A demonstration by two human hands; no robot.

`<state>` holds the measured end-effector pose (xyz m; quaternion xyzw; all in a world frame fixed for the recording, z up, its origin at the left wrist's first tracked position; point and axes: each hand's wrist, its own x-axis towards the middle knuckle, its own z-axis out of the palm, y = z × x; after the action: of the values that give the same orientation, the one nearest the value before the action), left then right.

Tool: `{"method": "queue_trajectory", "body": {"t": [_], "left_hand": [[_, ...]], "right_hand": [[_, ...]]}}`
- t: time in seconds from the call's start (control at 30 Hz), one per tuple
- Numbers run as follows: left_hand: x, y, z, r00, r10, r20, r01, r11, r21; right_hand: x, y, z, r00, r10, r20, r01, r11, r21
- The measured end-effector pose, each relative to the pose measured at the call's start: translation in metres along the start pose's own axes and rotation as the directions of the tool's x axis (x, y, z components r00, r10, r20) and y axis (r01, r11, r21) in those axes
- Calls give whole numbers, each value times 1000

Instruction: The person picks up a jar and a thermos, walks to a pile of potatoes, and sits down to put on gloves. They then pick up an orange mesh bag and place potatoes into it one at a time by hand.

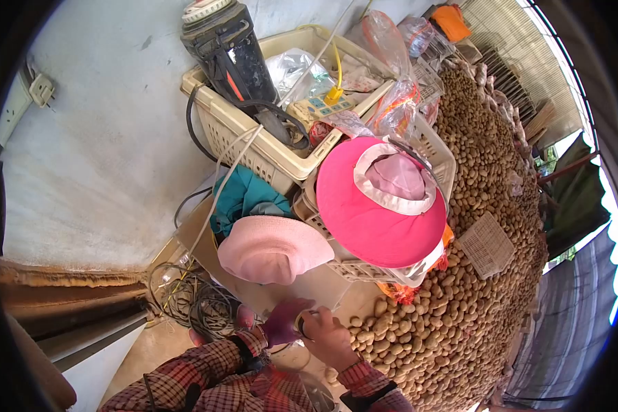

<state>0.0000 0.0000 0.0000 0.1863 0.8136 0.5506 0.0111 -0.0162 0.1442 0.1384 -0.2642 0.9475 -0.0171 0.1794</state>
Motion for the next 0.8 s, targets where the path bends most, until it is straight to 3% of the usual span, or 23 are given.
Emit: {"method": "queue_trajectory", "body": {"t": [0.07, 0.1, 0.17, 0.2, 0.27, 0.33, 0.4, 0.47, 0.5, 0.53, 0.57, 0.6, 0.63, 0.7, 0.73, 0.8], "left_hand": [[-10, -10, -14, 998, -32, 49, 29, 997, 69], [16, 13, -10, 995, 97, -21, -96, 994, 52], [-27, 18, -38, 996, 84, -39, -83, 996, 44], [-49, 48, -79, 999, 32, 16, -33, 999, 31], [-88, 53, -116, 998, -38, 47, 39, 999, -3], [-138, 44, -144, 983, -180, -33, 180, 983, 21], [-180, 63, -195, 925, -380, -31, 380, 912, 156], [-232, 46, -221, 922, -347, -171, 383, 883, 273], [-259, 45, -235, 905, -297, -304, 378, 890, 255], [-288, 50, -253, 869, -239, -433, 370, 895, 250], [-310, 50, -254, 749, -447, -488, 581, 798, 161], [-336, 24, -248, 760, -313, -570, 534, 800, 272], [-353, 17, -245, 757, -308, -577, 537, 796, 279], [-369, 12, -234, 553, -480, -682, 666, 746, 15], [-368, 18, -226, 544, -482, -687, 672, 740, 12], [-356, 33, -214, 338, -660, -671, 759, 613, -220]], "right_hand": [[12, 1, 9, 998, -61, 3, 61, 991, 119], [-2, 12, -33, 997, -42, -69, 42, 999, -7], [-11, -12, -45, 991, -71, -113, 73, 997, 13], [-17, -28, -62, 992, -41, -123, 50, 997, 64], [-23, -43, -103, 978, -60, -201, 73, 996, 57], [-27, -59, -150, 942, -85, -325, 118, 989, 83], [-26, -79, -210, 891, -107, -442, 153, 986, 70], [-26, -97, -273, 860, -70, -506, 121, 990, 69], [-17, -99, -299, 763, -158, -626, 197, 980, -8], [-1, -109, -352, 719, -80, -691, 190, 978, 84], [14, -109, -375, 687, -66, -724, 201, 974, 102], [34, -106, -395, 629, -84, -773, 211, 975, 65], [58, -102, -414, 565, -104, -818, 219, 975, 27], [106, -101, -452, 567, -106, -817, 166, 986, -13], [132, -103, -465, 575, -92, -813, 114, 993, -32], [193, -102, -486, 598, -69, -799, 39, 998, -57]]}}
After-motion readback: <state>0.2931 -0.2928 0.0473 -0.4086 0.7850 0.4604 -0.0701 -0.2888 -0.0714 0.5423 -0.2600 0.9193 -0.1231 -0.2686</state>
